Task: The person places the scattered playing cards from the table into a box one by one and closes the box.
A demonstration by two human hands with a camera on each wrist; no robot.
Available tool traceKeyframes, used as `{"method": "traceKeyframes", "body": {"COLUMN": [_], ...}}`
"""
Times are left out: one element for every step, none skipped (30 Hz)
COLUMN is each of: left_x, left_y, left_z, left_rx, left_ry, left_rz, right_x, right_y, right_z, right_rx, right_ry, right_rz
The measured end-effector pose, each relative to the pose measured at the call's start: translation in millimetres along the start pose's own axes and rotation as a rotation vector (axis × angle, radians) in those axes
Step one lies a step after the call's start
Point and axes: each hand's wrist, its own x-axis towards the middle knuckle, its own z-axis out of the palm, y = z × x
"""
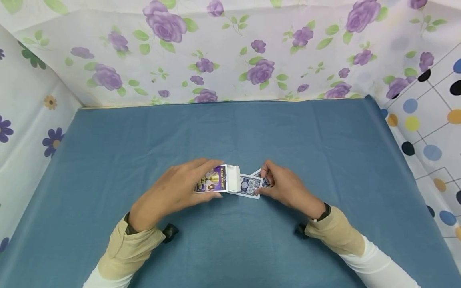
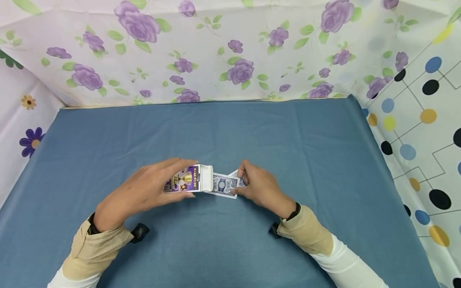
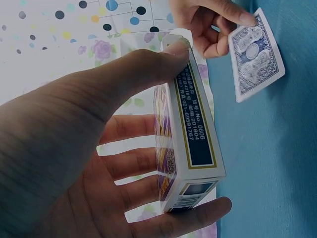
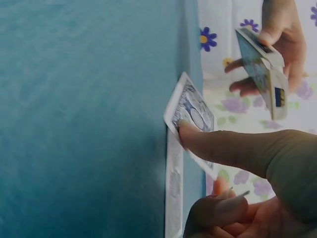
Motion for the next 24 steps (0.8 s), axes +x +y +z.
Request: {"method": "traceKeyframes", "body": {"left_x": [-0.1,-0.1,-0.2,-0.2,-0.2,-0.2,-0.1,-0.2,-0.4,-0.6,-0.9,-1.1,-1.2,-1.4,-1.4,-1.5,-1.5,-1.6,-1.6,-1.7,-1.8,-2.0,-1.9,-1.9], "left_y": [-0.2,-0.4,-0.6,-0.7,-0.8,-0.9,-1.0,-1.1,-1.2,-1.2,-1.2,-1.2,-1.0,-1.2,-1.2,-1.0,-1.0,-0.9,-1.0,-1.0,-0.9,-1.0,-1.3,-1.7], "left_z": [0.3,0.5,0.7,0.7,0.7,0.7,0.6,0.4,0.3,-0.2,-0.6,-0.9,-1.3,-1.2,-1.1,-1.3,-1.2,-1.3,-1.2,-1.3,-1.7,-1.9,-2.0,-2.2], "left_rx": [0.001,0.002,0.004,0.005,0.006,0.006,0.004,0.005,0.003,0.004,0.005,0.004,0.005,0.007,0.008,0.008,0.007,0.005,0.004,0.003,0.0,-0.001,-0.001,0.0], "left_ry": [0.003,0.007,0.01,0.014,0.015,0.016,0.018,0.018,0.019,0.018,0.018,0.017,0.016,0.016,0.016,0.015,0.015,0.016,0.019,0.021,0.023,0.026,0.03,0.034], "left_rz": [0.001,0.002,0.005,0.008,0.011,0.015,0.017,0.019,0.019,0.02,0.02,0.02,0.019,0.02,0.02,0.018,0.019,0.018,0.019,0.02,0.02,0.023,0.028,0.031], "right_x": [0.7,1.2,1.7,2.1,2.2,2.3,2.5,2.7,2.9,3.0,3.2,3.4,3.8,4.1,4.4,4.8,5.1,5.4,5.6,5.7,5.7,5.8,6.0,6.1], "right_y": [0.7,1.6,2.5,3.6,4.1,4.7,5.2,5.9,5.8,5.6,5.3,5.2,5.3,5.3,5.4,6.2,6.9,7.7,8.7,9.4,9.9,10.0,9.8,9.3], "right_z": [-1.7,-3.3,-5.2,-6.7,-8.4,-9.8,-11.1,-12.1,-13.1,-13.8,-14.5,-15.1,-15.5,-15.9,-16.4,-16.8,-17.3,-17.9,-18.7,-19.7,-21.2,-23.1,-25.4,-28.2], "right_rx": [0.025,0.054,0.078,0.104,0.128,0.146,0.155,0.164,0.173,0.182,0.188,0.197,0.209,0.226,0.244,0.261,0.274,0.284,0.294,0.302,0.306,0.31,0.315,0.324], "right_ry": [-0.002,-0.007,-0.016,-0.026,-0.036,-0.046,-0.055,-0.064,-0.073,-0.081,-0.089,-0.098,-0.109,-0.12,-0.129,-0.135,-0.134,-0.131,-0.123,-0.11,-0.091,-0.071,-0.05,-0.031], "right_rz": [-0.006,-0.012,-0.02,-0.032,-0.045,-0.056,-0.069,-0.081,-0.091,-0.101,-0.109,-0.114,-0.117,-0.118,-0.119,-0.122,-0.124,-0.123,-0.124,-0.13,-0.136,-0.137,-0.139,-0.141]}}
